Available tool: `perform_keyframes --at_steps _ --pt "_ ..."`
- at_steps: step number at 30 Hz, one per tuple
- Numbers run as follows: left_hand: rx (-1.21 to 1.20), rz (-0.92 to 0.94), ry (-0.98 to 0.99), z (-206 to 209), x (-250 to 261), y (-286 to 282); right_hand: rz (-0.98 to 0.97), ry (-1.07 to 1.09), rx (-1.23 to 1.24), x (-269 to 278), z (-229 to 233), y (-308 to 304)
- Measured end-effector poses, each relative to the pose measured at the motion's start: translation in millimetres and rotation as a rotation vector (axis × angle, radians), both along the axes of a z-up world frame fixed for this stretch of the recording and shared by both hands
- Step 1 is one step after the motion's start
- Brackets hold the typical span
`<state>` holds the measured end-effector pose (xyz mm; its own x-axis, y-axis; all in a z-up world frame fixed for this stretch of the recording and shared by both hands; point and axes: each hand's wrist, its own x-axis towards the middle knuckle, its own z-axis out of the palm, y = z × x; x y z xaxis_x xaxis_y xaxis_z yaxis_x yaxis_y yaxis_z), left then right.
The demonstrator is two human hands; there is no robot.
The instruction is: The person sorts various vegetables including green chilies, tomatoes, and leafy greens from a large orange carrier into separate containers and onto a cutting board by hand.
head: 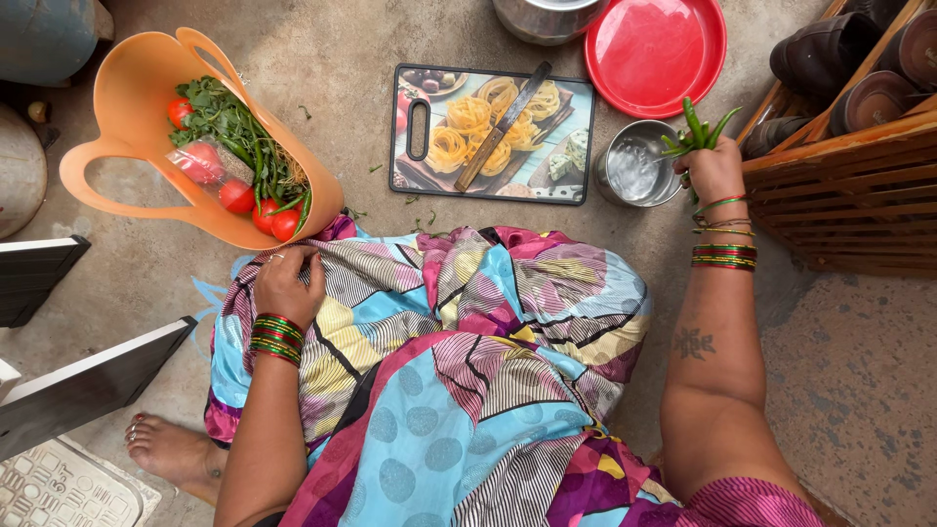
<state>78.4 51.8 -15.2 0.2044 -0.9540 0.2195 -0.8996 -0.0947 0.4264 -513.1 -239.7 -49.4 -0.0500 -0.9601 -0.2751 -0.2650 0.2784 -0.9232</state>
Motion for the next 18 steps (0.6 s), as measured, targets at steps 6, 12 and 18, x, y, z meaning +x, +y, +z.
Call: perform_keyframes --at_steps 6,12,18 --pt "-0.008 -0.006 -0.006 -1 1 0 -0.023 -0.175 0.121 8 22 8" --pt "-0.023 -0.021 0.011 -2 2 0 0.149 0.542 -0.334 3 -74 -8" --pt "-0.027 -0.029 0.017 -3 3 0 0.117 0.791 -0.468 -20 -120 -10"
